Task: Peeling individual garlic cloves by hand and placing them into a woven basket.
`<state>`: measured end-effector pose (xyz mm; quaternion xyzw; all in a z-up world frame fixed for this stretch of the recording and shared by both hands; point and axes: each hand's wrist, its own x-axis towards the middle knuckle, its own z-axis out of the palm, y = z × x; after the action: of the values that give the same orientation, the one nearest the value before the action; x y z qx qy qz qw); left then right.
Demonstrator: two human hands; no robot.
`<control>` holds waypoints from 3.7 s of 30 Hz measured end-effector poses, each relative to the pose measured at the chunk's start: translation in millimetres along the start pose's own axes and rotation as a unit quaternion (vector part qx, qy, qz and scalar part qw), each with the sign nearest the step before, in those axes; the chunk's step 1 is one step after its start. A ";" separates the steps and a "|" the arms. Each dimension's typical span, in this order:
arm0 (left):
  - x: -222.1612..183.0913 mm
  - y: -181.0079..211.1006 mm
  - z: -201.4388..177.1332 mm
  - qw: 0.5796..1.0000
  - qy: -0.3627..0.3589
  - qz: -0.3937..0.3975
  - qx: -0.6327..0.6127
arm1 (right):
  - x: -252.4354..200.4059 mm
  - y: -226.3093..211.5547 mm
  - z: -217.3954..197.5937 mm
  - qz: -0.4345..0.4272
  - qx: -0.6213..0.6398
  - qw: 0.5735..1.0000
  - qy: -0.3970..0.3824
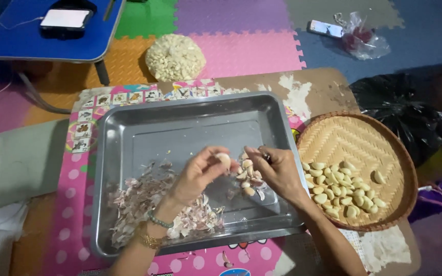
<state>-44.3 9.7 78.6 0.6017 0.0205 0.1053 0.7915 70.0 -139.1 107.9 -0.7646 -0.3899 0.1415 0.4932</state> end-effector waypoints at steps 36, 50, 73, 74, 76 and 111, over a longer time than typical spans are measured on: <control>-4.9 14.9 15.4 0.967 0.232 0.074 0.076 | -5.9 -18.9 -0.3 -0.042 0.055 0.995 -0.077; -0.1 13.4 19.3 0.968 0.242 0.067 0.022 | -3.8 -25.5 -0.1 -0.027 0.119 0.992 -0.037; -5.2 21.3 19.8 0.947 0.251 0.150 0.135 | -13.0 -11.0 10.6 -0.003 0.226 0.972 -0.059; -5.1 20.1 20.8 0.947 0.251 0.150 0.136 | -13.1 -10.1 11.5 -0.004 0.226 0.972 -0.059; -4.2 18.1 22.2 0.935 0.253 0.189 0.162 | -12.3 -8.5 13.3 -0.008 0.228 0.972 -0.050; 2.5 25.1 29.4 0.791 0.261 0.356 0.423 | -16.4 -11.9 21.6 -0.001 0.307 0.951 0.024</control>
<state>-40.8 -11.3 111.0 0.7909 0.0527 0.5136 0.3284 40.9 -134.8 105.2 -0.5788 -0.3166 0.2359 0.7135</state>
